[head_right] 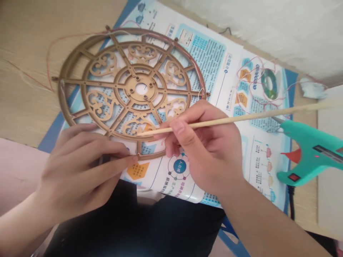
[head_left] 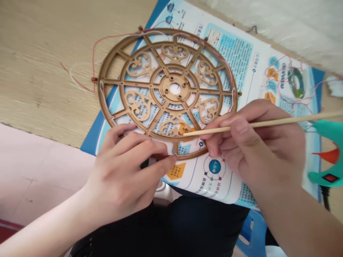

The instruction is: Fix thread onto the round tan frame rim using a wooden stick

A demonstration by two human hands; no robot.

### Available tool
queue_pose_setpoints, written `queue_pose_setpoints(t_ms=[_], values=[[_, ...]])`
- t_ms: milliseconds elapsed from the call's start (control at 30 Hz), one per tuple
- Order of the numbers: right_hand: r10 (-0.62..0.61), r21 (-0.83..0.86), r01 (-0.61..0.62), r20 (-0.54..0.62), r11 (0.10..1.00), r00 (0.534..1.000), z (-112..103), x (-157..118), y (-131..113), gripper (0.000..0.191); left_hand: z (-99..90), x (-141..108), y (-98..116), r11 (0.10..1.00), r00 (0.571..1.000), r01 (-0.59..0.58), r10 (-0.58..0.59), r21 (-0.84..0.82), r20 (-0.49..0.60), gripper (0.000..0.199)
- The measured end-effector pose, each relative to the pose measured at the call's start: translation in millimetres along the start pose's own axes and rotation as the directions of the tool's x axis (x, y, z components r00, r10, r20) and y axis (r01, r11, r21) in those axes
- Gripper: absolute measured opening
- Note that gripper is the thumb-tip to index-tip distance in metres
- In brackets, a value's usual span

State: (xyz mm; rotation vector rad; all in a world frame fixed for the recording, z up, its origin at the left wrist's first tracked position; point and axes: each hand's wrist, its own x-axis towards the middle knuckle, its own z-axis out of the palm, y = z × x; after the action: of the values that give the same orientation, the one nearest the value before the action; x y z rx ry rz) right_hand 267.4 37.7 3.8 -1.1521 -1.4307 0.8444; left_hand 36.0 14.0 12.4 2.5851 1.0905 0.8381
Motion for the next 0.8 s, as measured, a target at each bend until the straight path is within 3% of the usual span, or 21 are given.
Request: queue_pose_setpoints(t_ms=[133, 233, 300, 367, 433, 467, 500, 567, 633, 700, 733, 800], values=[[-0.066, 0.112, 0.067, -0.014, 0.991, 0.998, -10, 11, -3, 0.015, -2.0, -1, 2, 1.0, 0.998, 0.015, -0.016, -0.016, -0.054, 0.025], [-0.222, 0.124, 0.24, -0.143, 0.963, 0.965, -16, 23, -17, 0.008, -6.0, -3, 6, 0.989, 0.991, 0.105, -0.113, -0.102, -0.076, 0.016], [-0.352, 0.022, 0.372, -0.279, 0.928, 0.893, -22, 30, -38, 0.009, -8.9, -3, 9, 0.987, 0.987, 0.12, -0.13, -0.11, -0.093, 0.013], [-0.49, -0.143, 0.474, -0.381, 0.869, 0.784, -33, 32, -69, 0.009, -11.4, -3, 12, 0.99, 0.987, 0.101, -0.112, -0.1, -0.113, 0.011], [-0.62, -0.289, 0.55, -0.43, 0.783, 0.657, -45, 24, -104, 0.012, -13.2, -3, 15, 0.992, 0.985, 0.083, -0.096, -0.091, -0.143, 0.01], [-0.643, -0.303, 0.569, -0.427, 0.765, 0.636, -50, 14, -121, 0.015, -14.0, -4, 16, 0.993, 0.982, 0.08, -0.094, -0.088, -0.161, 0.009], [-0.629, -0.26, 0.575, -0.401, 0.776, 0.667, -53, 1, -135, 0.017, -15.0, -4, 17, 0.993, 0.979, 0.08, -0.095, -0.087, -0.181, 0.008], [-0.438, -0.026, 0.448, -0.272, 0.894, 0.857, -53, -33, -151, 0.017, -18.9, -6, 16, 0.992, 0.97, 0.076, -0.096, -0.098, -0.222, 0.006], [-0.265, 0.206, 0.289, -0.136, 0.935, 0.955, -43, -72, -152, 0.014, -27.3, -10, 15, 0.991, 0.962, 0.049, -0.081, -0.126, -0.26, 0.007], [0.002, 0.403, 0.037, -0.096, 0.914, 0.995, -27, -110, -144, 0.01, -40.7, -17, 14, 0.987, 0.959, -0.008, -0.037, -0.157, -0.281, 0.01], [0.096, 0.424, -0.056, -0.073, 0.904, 0.993, -18, -126, -139, 0.011, -48.6, -23, 17, 0.985, 0.961, -0.037, -0.012, -0.17, -0.277, 0.012], [0.184, 0.487, -0.14, -0.045, 0.862, 0.982, -2, -152, -129, 0.007, -63.7, -38, 28, 0.978, 0.973, -0.067, 0.02, -0.199, -0.228, 0.018]])
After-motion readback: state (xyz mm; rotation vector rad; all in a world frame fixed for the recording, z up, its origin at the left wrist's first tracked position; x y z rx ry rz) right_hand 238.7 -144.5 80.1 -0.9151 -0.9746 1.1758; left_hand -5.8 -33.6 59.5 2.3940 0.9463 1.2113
